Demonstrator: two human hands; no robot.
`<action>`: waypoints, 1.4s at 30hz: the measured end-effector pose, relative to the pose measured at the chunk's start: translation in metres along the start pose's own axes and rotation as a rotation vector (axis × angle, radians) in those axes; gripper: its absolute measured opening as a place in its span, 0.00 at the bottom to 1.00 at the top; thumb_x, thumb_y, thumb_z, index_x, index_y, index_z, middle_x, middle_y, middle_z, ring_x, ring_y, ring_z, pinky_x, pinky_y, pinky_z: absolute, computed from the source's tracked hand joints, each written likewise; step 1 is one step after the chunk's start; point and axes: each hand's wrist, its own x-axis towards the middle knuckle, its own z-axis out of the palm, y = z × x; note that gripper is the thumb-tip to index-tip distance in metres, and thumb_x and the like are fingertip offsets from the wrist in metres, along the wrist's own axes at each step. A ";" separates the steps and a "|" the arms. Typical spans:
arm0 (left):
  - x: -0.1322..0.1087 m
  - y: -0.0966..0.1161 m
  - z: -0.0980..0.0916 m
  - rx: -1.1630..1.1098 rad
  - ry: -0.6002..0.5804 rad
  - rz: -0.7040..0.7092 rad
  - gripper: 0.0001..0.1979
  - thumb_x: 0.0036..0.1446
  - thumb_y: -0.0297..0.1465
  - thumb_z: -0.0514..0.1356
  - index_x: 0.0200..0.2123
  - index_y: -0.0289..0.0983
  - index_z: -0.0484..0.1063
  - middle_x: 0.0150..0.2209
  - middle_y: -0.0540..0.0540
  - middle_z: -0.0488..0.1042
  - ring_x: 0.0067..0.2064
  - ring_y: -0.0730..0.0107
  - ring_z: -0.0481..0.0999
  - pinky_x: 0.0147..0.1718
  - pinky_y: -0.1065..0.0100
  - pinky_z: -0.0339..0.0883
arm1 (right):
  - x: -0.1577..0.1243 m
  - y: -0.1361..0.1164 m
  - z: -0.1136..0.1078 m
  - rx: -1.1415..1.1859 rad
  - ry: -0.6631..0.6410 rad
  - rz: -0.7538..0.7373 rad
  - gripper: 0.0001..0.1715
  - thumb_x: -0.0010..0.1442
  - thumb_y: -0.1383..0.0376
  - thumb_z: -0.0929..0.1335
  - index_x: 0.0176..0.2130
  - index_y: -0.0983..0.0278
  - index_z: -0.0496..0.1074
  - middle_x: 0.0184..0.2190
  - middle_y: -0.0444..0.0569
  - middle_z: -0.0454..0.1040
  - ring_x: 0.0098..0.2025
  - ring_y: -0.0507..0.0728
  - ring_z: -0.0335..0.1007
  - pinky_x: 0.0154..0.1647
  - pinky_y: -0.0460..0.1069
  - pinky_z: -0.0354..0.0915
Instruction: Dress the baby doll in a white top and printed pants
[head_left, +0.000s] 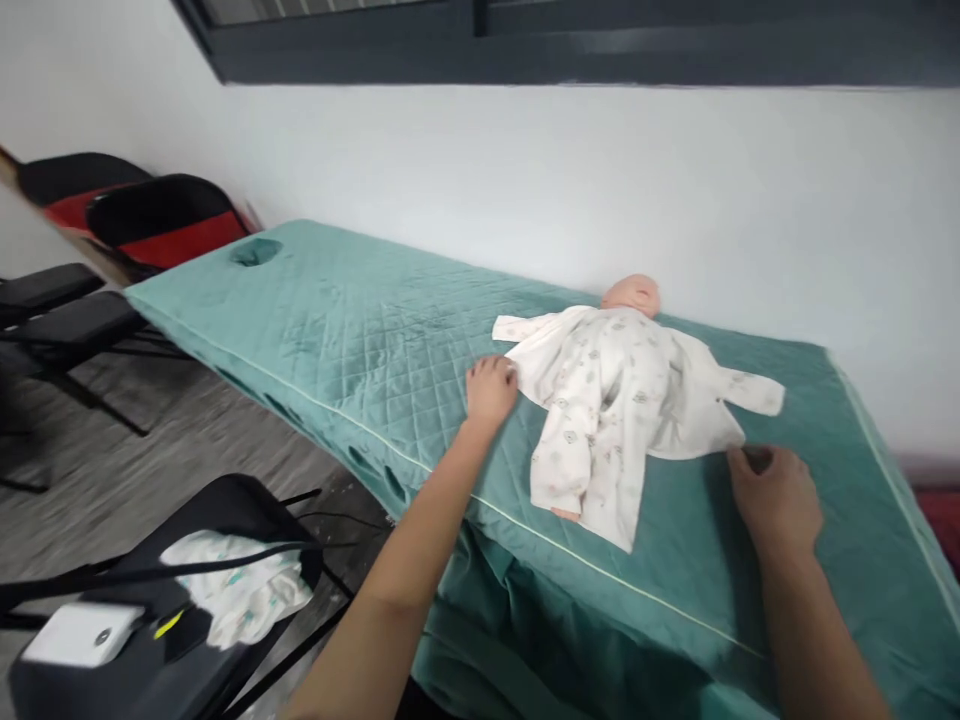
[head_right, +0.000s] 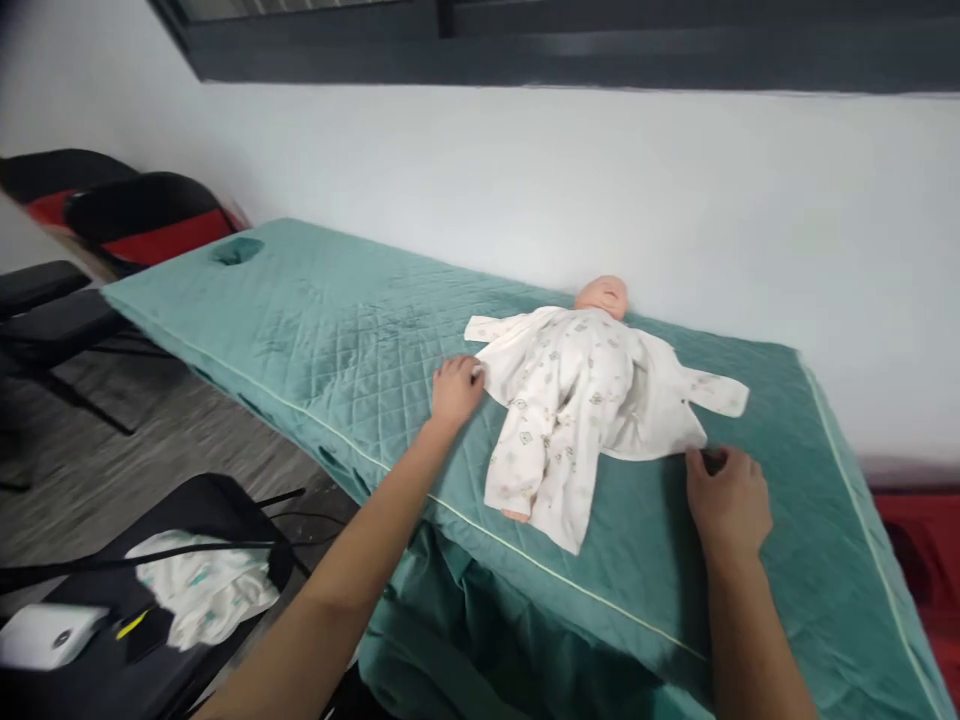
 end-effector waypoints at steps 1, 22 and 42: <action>0.005 -0.003 0.001 0.031 0.012 -0.039 0.14 0.66 0.34 0.55 0.51 0.39 0.73 0.55 0.40 0.75 0.57 0.53 0.70 0.56 0.52 0.62 | 0.005 0.001 -0.001 -0.054 -0.006 0.098 0.35 0.64 0.43 0.61 0.50 0.71 0.72 0.37 0.64 0.73 0.35 0.65 0.66 0.30 0.54 0.53; 0.018 -0.017 0.008 -0.320 -0.007 -0.075 0.11 0.60 0.40 0.56 0.36 0.39 0.71 0.45 0.43 0.78 0.49 0.54 0.75 0.53 0.55 0.64 | -0.002 -0.150 -0.044 0.595 -0.443 -0.443 0.11 0.65 0.63 0.64 0.30 0.61 0.69 0.32 0.45 0.73 0.34 0.53 0.67 0.38 0.49 0.60; 0.074 0.114 -0.024 -0.611 -0.127 0.260 0.18 0.68 0.39 0.52 0.30 0.38 0.74 0.32 0.47 0.79 0.35 0.67 0.77 0.37 0.66 0.66 | 0.142 -0.172 0.030 0.439 -0.184 0.179 0.22 0.59 0.44 0.67 0.35 0.60 0.66 0.36 0.50 0.75 0.38 0.60 0.68 0.38 0.52 0.58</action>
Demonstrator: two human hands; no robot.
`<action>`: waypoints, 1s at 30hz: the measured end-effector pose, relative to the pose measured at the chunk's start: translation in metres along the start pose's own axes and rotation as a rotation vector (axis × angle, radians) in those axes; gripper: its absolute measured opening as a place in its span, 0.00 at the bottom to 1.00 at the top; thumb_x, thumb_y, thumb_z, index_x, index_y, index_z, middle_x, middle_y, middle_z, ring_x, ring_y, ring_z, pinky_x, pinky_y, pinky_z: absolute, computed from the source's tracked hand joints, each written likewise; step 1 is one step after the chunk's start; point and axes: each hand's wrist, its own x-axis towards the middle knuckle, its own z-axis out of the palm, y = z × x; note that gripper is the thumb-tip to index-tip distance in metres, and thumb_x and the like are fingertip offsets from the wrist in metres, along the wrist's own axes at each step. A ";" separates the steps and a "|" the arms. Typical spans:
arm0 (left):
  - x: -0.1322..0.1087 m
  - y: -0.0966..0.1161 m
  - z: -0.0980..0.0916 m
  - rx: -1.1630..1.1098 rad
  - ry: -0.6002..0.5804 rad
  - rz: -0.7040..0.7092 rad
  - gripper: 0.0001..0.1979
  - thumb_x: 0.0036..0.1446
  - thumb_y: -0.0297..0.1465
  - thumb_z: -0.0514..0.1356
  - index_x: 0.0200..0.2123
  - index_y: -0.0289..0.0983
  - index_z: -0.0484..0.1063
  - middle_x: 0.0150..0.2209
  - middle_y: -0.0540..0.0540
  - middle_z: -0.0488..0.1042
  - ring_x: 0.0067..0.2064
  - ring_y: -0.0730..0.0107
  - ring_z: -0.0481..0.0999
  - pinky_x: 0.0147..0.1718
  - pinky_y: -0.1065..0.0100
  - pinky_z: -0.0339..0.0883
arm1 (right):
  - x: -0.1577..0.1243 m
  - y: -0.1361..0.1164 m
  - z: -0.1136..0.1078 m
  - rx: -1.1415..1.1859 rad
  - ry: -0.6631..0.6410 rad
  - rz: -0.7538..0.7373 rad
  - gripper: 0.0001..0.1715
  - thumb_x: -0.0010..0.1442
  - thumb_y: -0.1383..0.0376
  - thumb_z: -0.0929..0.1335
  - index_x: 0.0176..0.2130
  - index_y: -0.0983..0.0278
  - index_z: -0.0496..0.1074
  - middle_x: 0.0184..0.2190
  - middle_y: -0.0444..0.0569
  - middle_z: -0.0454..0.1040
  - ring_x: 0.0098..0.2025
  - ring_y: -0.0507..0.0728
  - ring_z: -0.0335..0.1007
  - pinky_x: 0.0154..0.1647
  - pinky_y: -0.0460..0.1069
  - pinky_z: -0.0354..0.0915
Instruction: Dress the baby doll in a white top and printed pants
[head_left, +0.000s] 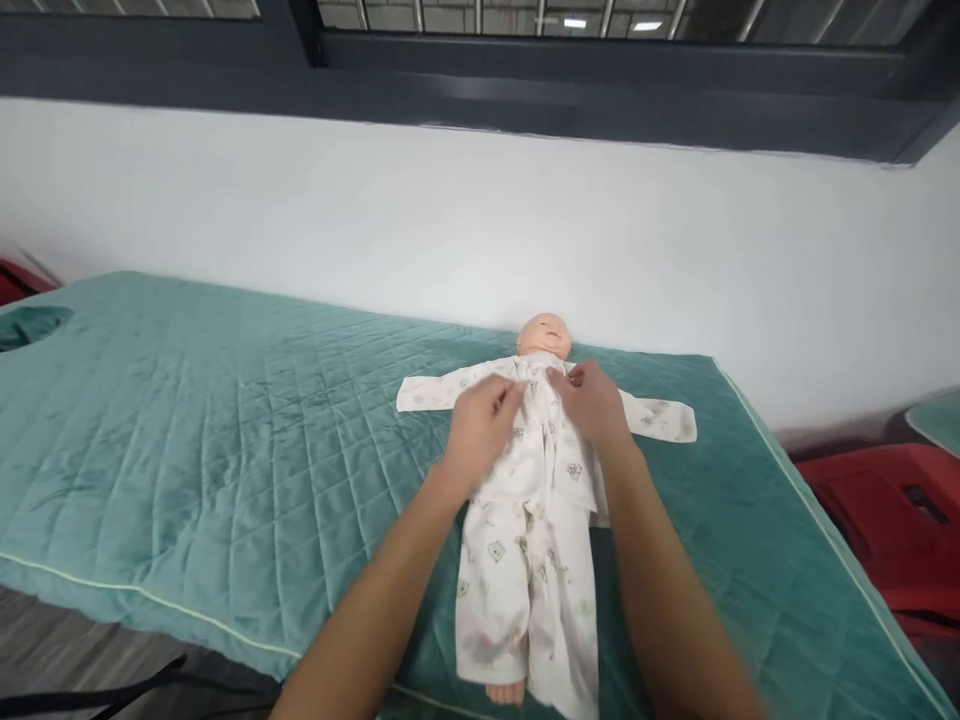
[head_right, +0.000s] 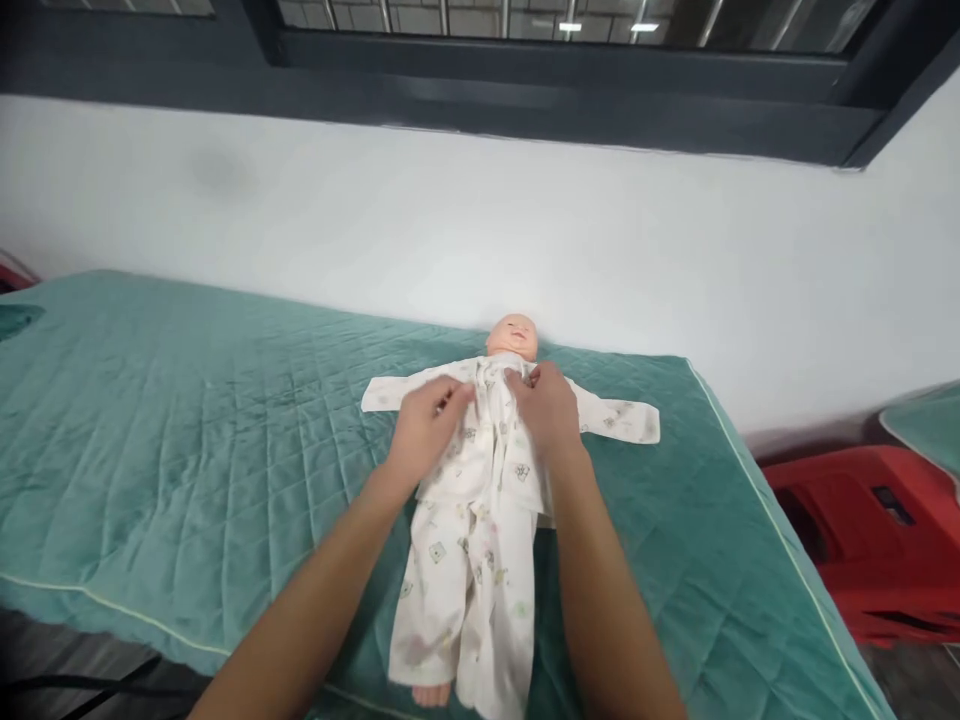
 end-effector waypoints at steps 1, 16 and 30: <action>0.019 -0.005 0.004 -0.012 0.052 -0.050 0.14 0.66 0.37 0.54 0.34 0.38 0.76 0.35 0.46 0.80 0.38 0.66 0.77 0.39 0.66 0.66 | 0.004 -0.003 0.004 -0.037 -0.013 0.016 0.22 0.59 0.45 0.66 0.35 0.60 0.65 0.35 0.50 0.75 0.37 0.60 0.67 0.37 0.52 0.57; 0.082 -0.014 0.038 -0.714 0.009 -0.365 0.08 0.53 0.35 0.65 0.30 0.36 0.73 0.23 0.52 0.70 0.25 0.76 0.67 0.28 0.71 0.61 | 0.009 0.018 0.016 0.784 -0.094 0.137 0.13 0.55 0.56 0.72 0.39 0.60 0.77 0.35 0.46 0.78 0.36 0.57 0.71 0.37 0.50 0.66; 0.072 -0.025 0.041 -0.637 -0.129 -0.254 0.07 0.58 0.33 0.62 0.35 0.36 0.76 0.30 0.50 0.75 0.32 0.74 0.71 0.36 0.70 0.65 | 0.014 0.013 0.018 0.755 -0.168 -0.120 0.12 0.61 0.59 0.69 0.43 0.57 0.81 0.47 0.46 0.80 0.52 0.59 0.73 0.59 0.56 0.64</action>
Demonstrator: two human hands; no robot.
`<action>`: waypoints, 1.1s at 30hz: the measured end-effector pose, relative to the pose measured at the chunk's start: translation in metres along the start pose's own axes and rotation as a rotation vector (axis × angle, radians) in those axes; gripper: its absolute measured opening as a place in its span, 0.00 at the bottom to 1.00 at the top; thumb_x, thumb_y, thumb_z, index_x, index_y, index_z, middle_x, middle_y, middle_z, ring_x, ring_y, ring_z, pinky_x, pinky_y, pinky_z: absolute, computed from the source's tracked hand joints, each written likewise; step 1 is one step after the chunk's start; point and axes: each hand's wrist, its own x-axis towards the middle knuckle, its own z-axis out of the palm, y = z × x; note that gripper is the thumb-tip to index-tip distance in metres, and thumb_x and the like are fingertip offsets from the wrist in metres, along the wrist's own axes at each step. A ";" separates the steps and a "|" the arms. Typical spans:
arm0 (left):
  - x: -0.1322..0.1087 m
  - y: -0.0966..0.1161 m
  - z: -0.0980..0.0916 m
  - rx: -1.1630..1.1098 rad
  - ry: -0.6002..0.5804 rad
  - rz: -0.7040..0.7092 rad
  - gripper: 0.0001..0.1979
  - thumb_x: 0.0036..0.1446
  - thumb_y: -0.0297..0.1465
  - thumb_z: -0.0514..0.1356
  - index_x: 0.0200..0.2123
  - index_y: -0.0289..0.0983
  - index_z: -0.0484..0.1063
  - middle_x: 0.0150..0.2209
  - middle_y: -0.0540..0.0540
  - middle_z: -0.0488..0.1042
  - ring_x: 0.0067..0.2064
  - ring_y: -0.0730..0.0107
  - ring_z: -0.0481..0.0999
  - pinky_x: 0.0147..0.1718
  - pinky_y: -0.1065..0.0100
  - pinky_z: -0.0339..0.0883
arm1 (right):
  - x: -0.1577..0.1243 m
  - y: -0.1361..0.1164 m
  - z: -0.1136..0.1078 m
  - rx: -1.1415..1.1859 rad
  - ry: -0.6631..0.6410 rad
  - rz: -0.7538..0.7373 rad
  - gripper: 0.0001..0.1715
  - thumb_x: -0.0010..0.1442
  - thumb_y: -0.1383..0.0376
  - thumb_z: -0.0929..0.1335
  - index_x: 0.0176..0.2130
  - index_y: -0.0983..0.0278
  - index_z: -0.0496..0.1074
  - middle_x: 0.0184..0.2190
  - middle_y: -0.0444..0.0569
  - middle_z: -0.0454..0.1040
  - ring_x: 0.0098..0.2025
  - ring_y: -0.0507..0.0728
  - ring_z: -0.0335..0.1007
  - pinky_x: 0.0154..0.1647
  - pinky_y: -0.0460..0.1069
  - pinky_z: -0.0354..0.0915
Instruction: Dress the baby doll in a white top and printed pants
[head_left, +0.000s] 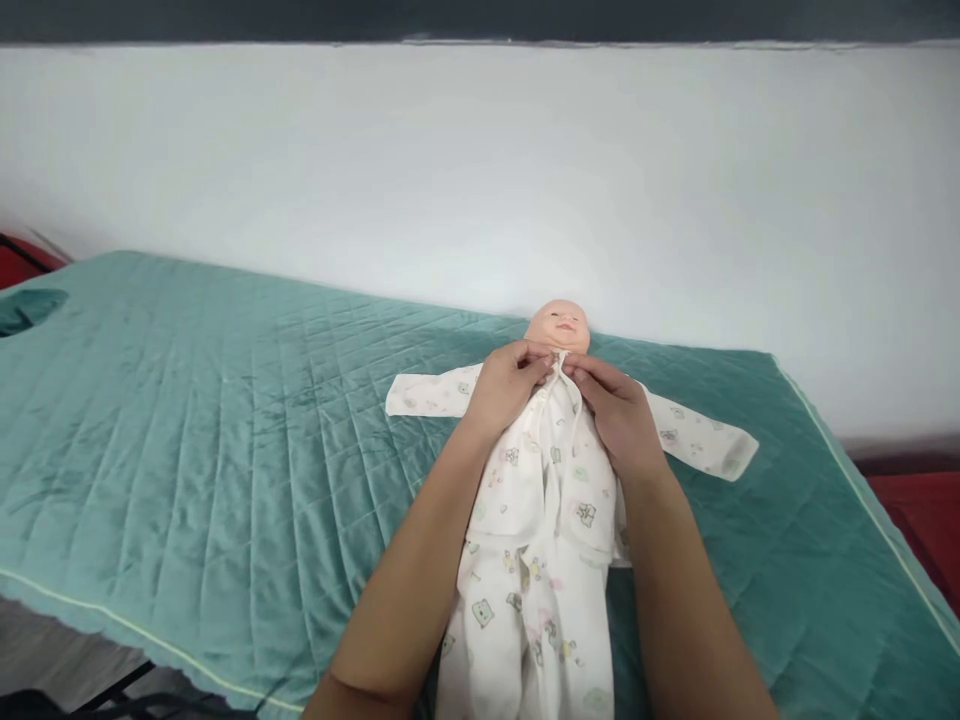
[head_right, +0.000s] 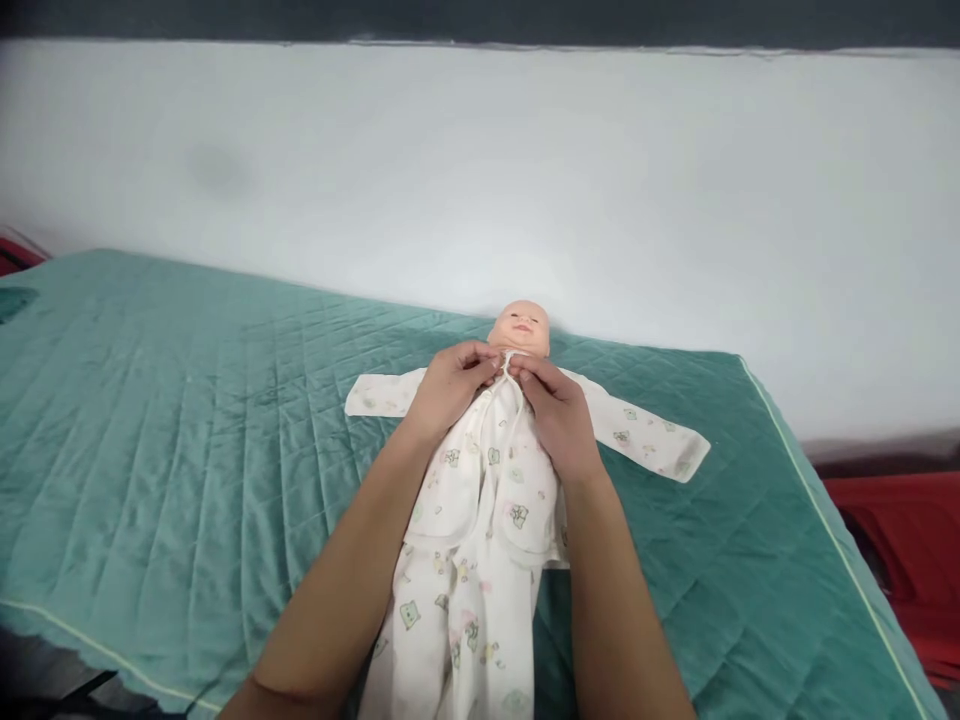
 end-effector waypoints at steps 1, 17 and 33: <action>0.000 -0.001 0.001 0.002 0.000 0.005 0.07 0.58 0.33 0.62 0.36 0.36 0.76 0.30 0.50 0.75 0.32 0.74 0.72 0.36 0.70 0.65 | 0.001 0.000 0.000 -0.033 0.003 -0.019 0.12 0.62 0.59 0.69 0.41 0.57 0.81 0.46 0.46 0.80 0.52 0.59 0.73 0.59 0.56 0.64; -0.003 0.001 0.005 0.273 -0.055 0.147 0.11 0.62 0.33 0.59 0.47 0.41 0.75 0.31 0.52 0.74 0.35 0.71 0.73 0.37 0.71 0.65 | 0.006 0.005 0.002 -0.301 0.025 -0.088 0.13 0.56 0.62 0.70 0.43 0.57 0.77 0.51 0.49 0.72 0.56 0.61 0.66 0.55 0.57 0.63; -0.003 0.000 0.005 0.334 -0.005 0.126 0.17 0.56 0.22 0.59 0.47 0.42 0.77 0.39 0.49 0.76 0.36 0.72 0.74 0.42 0.68 0.68 | 0.007 0.012 -0.002 -0.265 -0.027 -0.048 0.09 0.56 0.61 0.70 0.40 0.58 0.73 0.60 0.47 0.69 0.59 0.62 0.64 0.60 0.59 0.57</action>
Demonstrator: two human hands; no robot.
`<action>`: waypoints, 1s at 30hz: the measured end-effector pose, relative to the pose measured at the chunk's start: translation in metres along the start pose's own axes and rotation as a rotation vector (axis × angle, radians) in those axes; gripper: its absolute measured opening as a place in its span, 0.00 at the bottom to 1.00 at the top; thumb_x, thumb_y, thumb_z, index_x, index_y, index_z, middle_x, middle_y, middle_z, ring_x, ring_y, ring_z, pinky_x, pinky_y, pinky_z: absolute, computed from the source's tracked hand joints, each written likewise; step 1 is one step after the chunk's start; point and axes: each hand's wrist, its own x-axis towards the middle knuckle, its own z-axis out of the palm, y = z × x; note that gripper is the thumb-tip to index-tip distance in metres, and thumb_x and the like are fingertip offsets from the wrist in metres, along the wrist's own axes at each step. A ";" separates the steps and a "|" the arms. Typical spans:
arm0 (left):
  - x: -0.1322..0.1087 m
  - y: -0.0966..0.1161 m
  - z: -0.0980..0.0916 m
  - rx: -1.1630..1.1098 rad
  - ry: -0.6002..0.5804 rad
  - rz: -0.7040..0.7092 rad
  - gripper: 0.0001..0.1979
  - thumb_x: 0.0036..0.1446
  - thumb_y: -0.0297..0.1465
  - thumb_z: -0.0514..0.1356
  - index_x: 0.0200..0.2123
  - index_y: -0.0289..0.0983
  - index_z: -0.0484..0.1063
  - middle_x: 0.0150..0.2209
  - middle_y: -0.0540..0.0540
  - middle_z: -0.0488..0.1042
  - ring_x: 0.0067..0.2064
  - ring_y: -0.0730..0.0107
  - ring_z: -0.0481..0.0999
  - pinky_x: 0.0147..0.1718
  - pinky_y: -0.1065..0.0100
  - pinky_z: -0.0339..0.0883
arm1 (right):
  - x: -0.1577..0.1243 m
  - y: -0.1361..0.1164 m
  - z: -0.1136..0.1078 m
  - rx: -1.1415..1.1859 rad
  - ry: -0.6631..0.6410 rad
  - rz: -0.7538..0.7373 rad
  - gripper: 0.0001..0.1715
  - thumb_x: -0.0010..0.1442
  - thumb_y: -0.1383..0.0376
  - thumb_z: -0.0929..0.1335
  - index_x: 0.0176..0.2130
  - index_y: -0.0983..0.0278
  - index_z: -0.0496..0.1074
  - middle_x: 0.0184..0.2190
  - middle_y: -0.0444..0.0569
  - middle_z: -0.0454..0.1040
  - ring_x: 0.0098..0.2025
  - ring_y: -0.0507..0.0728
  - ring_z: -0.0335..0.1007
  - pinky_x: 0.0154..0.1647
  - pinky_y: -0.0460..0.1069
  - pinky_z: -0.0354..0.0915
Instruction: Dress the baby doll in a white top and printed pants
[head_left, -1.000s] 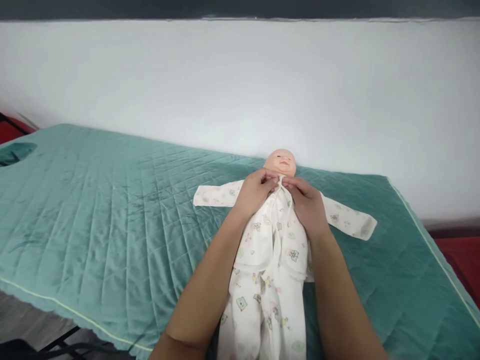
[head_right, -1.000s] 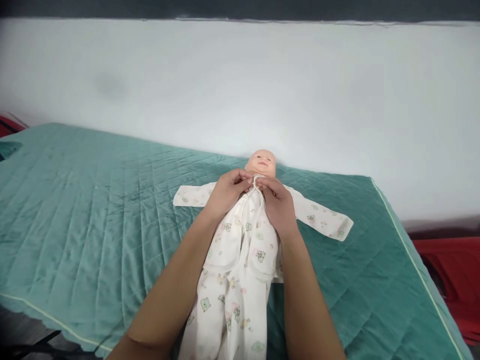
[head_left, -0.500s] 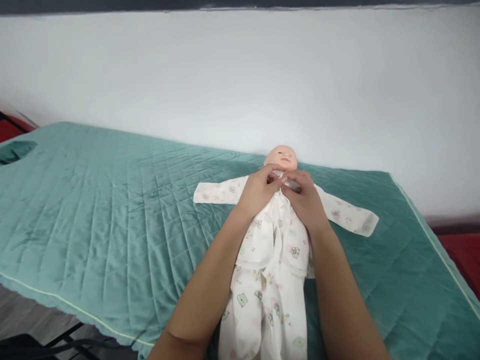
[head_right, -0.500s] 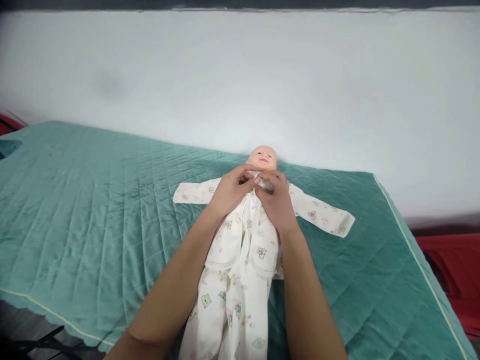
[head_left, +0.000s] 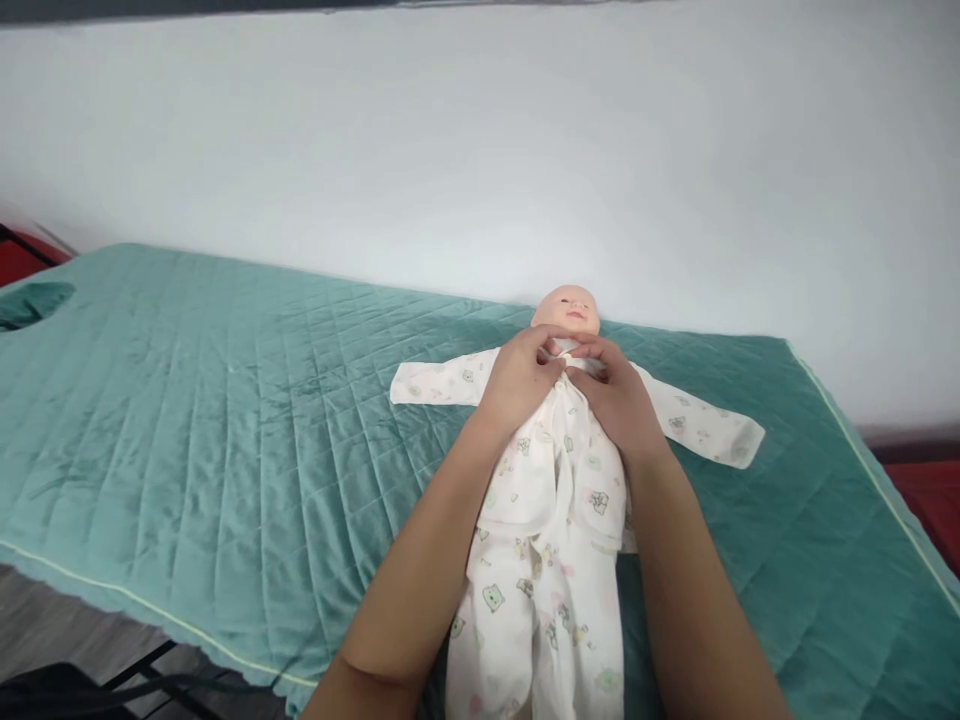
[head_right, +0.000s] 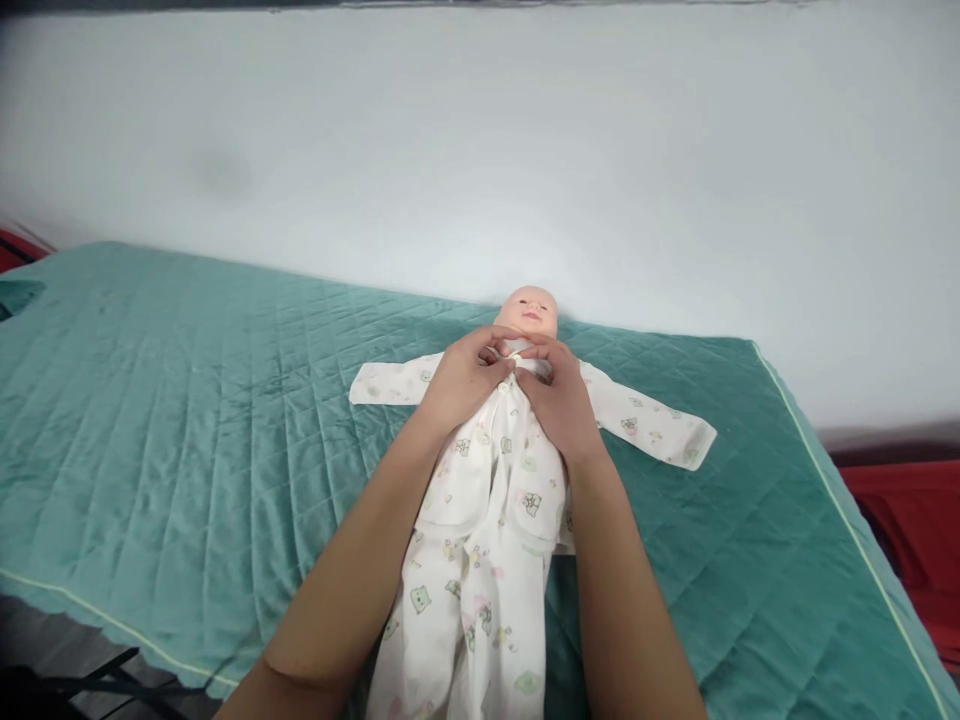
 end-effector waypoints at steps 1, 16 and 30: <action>0.001 -0.001 0.000 0.012 0.005 -0.003 0.17 0.55 0.21 0.59 0.47 0.41 0.77 0.40 0.49 0.75 0.37 0.72 0.74 0.43 0.68 0.68 | 0.000 0.000 0.000 0.005 -0.003 0.003 0.09 0.56 0.61 0.69 0.40 0.58 0.73 0.60 0.47 0.69 0.57 0.61 0.65 0.59 0.59 0.58; 0.000 -0.005 -0.007 0.277 -0.055 0.070 0.14 0.64 0.30 0.55 0.45 0.42 0.82 0.44 0.45 0.74 0.45 0.63 0.76 0.48 0.62 0.67 | -0.005 -0.005 0.004 0.030 0.087 -0.001 0.08 0.56 0.63 0.67 0.37 0.59 0.74 0.49 0.48 0.76 0.49 0.59 0.70 0.53 0.55 0.64; -0.014 0.003 -0.011 0.046 0.022 0.052 0.13 0.61 0.27 0.56 0.45 0.38 0.78 0.41 0.47 0.76 0.41 0.69 0.74 0.45 0.67 0.66 | -0.030 -0.012 -0.007 -0.225 0.200 -0.281 0.17 0.64 0.65 0.62 0.44 0.59 0.79 0.52 0.52 0.76 0.56 0.60 0.71 0.58 0.58 0.66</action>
